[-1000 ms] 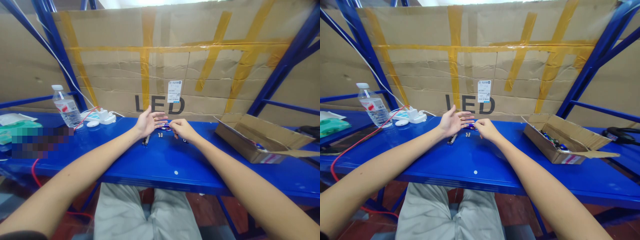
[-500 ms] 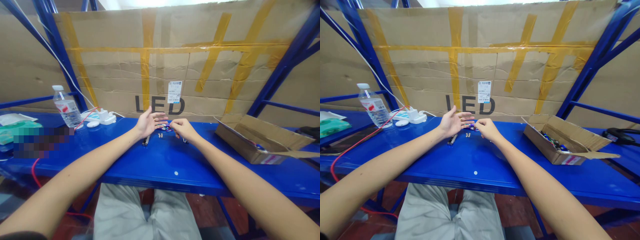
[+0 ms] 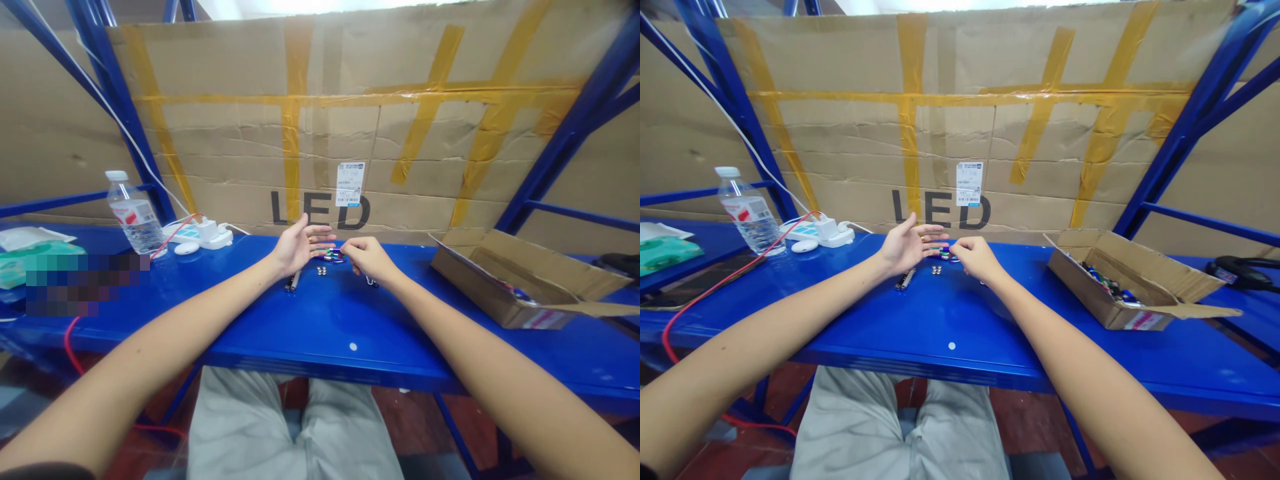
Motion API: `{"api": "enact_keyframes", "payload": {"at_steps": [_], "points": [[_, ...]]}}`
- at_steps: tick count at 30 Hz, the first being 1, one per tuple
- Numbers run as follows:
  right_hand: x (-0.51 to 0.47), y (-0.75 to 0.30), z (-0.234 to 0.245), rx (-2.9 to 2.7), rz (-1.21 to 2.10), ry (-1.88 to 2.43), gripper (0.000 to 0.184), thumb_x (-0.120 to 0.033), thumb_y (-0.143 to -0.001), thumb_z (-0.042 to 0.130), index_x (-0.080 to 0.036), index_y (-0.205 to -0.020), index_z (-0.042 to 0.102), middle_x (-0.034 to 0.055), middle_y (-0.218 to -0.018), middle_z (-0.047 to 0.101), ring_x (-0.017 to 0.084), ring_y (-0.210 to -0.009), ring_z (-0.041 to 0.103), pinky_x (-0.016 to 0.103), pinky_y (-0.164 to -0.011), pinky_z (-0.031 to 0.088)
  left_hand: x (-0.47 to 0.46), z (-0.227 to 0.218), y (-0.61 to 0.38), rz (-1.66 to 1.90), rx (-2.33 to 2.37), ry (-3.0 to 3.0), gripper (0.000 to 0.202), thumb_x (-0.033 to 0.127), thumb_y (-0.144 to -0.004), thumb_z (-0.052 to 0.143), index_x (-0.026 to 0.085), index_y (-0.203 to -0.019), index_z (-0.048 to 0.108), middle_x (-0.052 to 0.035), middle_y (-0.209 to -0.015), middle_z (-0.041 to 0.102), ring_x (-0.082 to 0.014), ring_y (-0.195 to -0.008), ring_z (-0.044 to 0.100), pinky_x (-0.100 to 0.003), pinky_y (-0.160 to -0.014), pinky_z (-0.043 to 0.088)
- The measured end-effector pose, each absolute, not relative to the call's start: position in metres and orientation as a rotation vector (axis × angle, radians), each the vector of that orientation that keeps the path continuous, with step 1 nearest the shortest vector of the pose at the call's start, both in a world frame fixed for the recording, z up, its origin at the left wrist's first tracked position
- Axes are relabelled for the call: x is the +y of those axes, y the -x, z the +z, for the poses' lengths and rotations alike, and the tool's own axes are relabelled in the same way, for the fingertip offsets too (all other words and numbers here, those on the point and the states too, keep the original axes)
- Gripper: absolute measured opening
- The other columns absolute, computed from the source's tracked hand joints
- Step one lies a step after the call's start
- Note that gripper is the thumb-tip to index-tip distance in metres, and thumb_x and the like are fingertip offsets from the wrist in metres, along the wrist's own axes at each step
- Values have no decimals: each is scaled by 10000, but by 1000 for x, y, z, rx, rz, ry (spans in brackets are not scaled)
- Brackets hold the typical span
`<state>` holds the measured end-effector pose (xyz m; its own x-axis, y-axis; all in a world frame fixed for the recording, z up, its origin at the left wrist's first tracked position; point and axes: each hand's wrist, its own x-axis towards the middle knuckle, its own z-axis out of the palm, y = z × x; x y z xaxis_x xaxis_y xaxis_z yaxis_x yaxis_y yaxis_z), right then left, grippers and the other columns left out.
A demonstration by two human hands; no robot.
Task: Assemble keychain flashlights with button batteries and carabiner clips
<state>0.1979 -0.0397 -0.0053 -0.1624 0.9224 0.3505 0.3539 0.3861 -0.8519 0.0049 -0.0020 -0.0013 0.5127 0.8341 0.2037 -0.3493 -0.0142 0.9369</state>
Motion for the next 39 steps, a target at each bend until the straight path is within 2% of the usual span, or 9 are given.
{"api": "enact_keyframes", "payload": {"at_steps": [5, 8, 14, 18, 20, 24, 28, 34, 39], "points": [[-37, -197, -8, -1716, 793, 1138, 269, -323, -755, 552, -196, -527, 488, -54, -406, 416, 95, -344, 418, 238, -382, 319, -2, -5, -9, 1051, 582, -1406, 277, 345, -820, 698, 138, -1003, 694, -111, -987, 716, -177, -830, 658, -331, -782, 503], [-35, -195, -10, -1710, 845, 1109, 268, -328, -756, 546, -194, -532, 481, -57, -418, 397, 89, -352, 409, 232, -377, 327, -4, -7, -12, 1062, 615, -1516, 229, 212, -744, 765, 129, -947, 696, -73, -908, 703, -139, -782, 640, -296, -728, 498], [-34, -191, -9, -1670, 1072, 1075, 67, -248, -750, 569, -190, -738, 539, -83, -481, 378, 77, -393, 360, 224, -380, 369, -1, -5, -10, 1058, 660, -1766, 171, 194, -748, 754, 119, -892, 700, -36, -788, 698, -116, -706, 622, -295, -720, 498], [-19, -198, -7, -1711, 1122, 1102, 235, -153, -730, 624, -202, -927, 504, -71, -578, 493, 82, -428, 413, 210, -399, 354, 11, -2, -2, 1092, 772, -1976, 100, 121, -742, 725, 114, -838, 701, -35, -782, 704, -117, -723, 621, -278, -729, 482], [-5, -205, -4, -1777, 1008, 1169, 242, -140, -746, 639, -193, -943, 509, -38, -654, 568, 85, -467, 463, 217, -445, 387, 22, 0, 1, 1136, 856, -2040, 86, 128, -756, 710, 113, -841, 702, -39, -782, 702, -122, -725, 620, -278, -723, 481], [29, -215, -1, -2029, 555, 1277, 74, -180, -833, 615, -152, -900, 622, 52, -784, 673, 148, -661, 589, 275, -632, 470, 47, 0, 2, 1131, 987, -2135, 81, 141, -757, 707, 121, -835, 706, -56, -818, 716, -148, -770, 640, -290, -745, 491], [60, -211, -5, -2254, 87, 1335, 190, -107, -874, 538, -143, -906, 722, 107, -968, 743, 214, -912, 648, 301, -824, 462, 73, -6, -2, 1071, 1104, -2265, 66, 151, -777, 673, 137, -817, 723, -66, -836, 731, -172, -809, 656, -303, -776, 495], [91, -209, -23, -2268, 88, 1422, 247, -109, -896, 529, -130, -949, 769, 109, -1016, 761, 216, -960, 670, 271, -845, 457, 112, -22, -5, 890, 1234, -2332, 112, 178, -780, 654, 143, -829, 749, -76, -904, 748, -202, -878, 670, -327, -848, 497], [100, -211, -33, -2236, 146, 1443, 226, -127, -886, 561, -147, -952, 776, 87, -996, 766, 199, -941, 676, 250, -838, 458, 128, -30, -6, 775, 1222, -2332, 121, 169, -762, 661, 149, -838, 753, -63, -902, 759, -190, -856, 681, -302, -829, 510]]}}
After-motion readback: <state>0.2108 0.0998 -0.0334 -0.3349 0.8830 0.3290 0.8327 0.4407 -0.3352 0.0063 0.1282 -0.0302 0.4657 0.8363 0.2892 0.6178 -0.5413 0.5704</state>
